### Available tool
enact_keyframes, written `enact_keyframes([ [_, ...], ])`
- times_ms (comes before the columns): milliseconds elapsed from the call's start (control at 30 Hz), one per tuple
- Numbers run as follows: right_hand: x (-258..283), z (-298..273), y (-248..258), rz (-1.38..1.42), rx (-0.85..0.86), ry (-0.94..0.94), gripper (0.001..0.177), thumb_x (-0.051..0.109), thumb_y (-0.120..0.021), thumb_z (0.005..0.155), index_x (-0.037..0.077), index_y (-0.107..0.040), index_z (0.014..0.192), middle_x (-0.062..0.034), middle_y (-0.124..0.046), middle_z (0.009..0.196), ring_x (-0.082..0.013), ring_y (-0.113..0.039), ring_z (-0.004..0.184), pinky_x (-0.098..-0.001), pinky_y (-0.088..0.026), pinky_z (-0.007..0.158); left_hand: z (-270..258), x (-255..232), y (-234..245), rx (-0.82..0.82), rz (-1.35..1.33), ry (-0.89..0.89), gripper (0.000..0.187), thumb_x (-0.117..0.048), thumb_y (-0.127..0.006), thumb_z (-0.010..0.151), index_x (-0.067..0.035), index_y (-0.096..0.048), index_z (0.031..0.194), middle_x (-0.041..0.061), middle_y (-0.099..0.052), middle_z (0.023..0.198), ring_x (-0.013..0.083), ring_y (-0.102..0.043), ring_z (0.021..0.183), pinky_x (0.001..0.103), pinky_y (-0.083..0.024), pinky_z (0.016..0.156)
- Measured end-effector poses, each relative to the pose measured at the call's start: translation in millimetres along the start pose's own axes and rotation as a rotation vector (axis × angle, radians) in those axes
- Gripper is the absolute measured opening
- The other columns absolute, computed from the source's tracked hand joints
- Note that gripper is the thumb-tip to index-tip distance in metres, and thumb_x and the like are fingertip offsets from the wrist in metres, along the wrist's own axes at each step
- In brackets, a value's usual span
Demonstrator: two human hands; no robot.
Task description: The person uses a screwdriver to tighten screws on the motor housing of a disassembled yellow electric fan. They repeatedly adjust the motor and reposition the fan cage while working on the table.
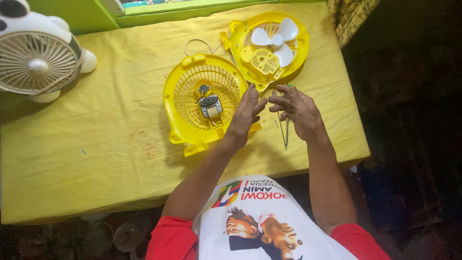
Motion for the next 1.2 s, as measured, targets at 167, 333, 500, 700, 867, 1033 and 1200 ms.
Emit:
enact_keyframes([
  [167,-21,-16,45,-0.112,-0.099,-0.128,0.069,0.053,-0.050,0.102,-0.004,-0.054,0.141,-0.0156,-0.075,0.112,-0.0155,-0.070,0.086,-0.0233,-0.052,0.065,14,48,-38,0.051,0.107,0.128,0.089,-0.068,-0.040,0.094,-0.018,-0.019,0.165,0.016,-0.042,0.157,0.0370,-0.048,0.138,0.049,-0.038,0.106],
  [333,-55,-11,68,-0.122,-0.093,-0.301,0.071,0.055,-0.050,0.099,-0.003,-0.054,0.140,-0.0192,-0.075,0.109,-0.0175,-0.072,0.082,-0.0257,-0.053,0.060,25,99,-40,-0.009,0.084,0.331,0.088,-0.072,-0.041,0.088,-0.024,-0.026,0.160,0.014,-0.042,0.157,0.0334,-0.043,0.140,0.052,-0.033,0.106],
  [500,-81,1,81,-0.144,-0.035,-0.432,0.072,0.057,-0.050,0.098,-0.001,-0.054,0.141,-0.0195,-0.073,0.108,-0.0182,-0.073,0.079,-0.0260,-0.053,0.056,37,132,-22,-0.110,0.053,0.429,0.091,-0.074,-0.045,0.086,-0.023,-0.030,0.160,0.022,-0.042,0.156,0.0374,-0.040,0.142,0.053,-0.028,0.112],
  [700,-90,9,88,-0.137,-0.010,-0.451,0.073,0.055,-0.051,0.098,-0.004,-0.052,0.141,-0.0227,-0.072,0.108,-0.0192,-0.074,0.076,-0.0238,-0.052,0.050,48,150,-17,-0.172,0.062,0.466,0.092,-0.074,-0.044,0.086,-0.023,-0.029,0.161,0.025,-0.038,0.158,0.0397,-0.036,0.144,0.056,-0.022,0.116],
  [867,-91,17,93,-0.152,-0.022,-0.455,0.073,0.054,-0.053,0.097,-0.004,-0.051,0.142,-0.0226,-0.071,0.109,-0.0194,-0.075,0.078,-0.0228,-0.053,0.049,59,156,-21,-0.126,0.037,0.305,0.086,-0.067,-0.045,0.093,-0.016,-0.030,0.160,0.018,-0.036,0.163,0.0347,-0.031,0.148,0.050,-0.020,0.119],
  [1033,-88,27,110,-0.166,-0.100,-0.396,0.065,0.047,-0.059,0.096,-0.004,-0.056,0.136,-0.0227,-0.073,0.107,-0.0215,-0.075,0.077,-0.0257,-0.053,0.051,65,161,-19,-0.177,0.072,0.264,0.085,-0.063,-0.047,0.096,-0.010,-0.027,0.161,0.014,-0.035,0.162,0.0297,-0.032,0.147,0.045,-0.021,0.120],
  [1200,-78,58,115,-0.128,-0.074,-0.164,0.049,0.037,-0.060,0.100,-0.004,-0.063,0.128,-0.0117,-0.070,0.107,-0.0124,-0.067,0.084,-0.0266,-0.056,0.066,82,134,-18,-0.180,-0.012,0.139,0.089,-0.065,-0.047,0.107,0.013,-0.034,0.148,0.042,-0.025,0.149,0.0417,-0.031,0.116,0.067,-0.019,0.113],
])
Point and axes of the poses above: each hand's wrist, its own z-axis towards the middle knuckle, its own y-axis out of the back of the hand, x = y × z, the point moved 4 cm from there along z, towards the middle knuckle
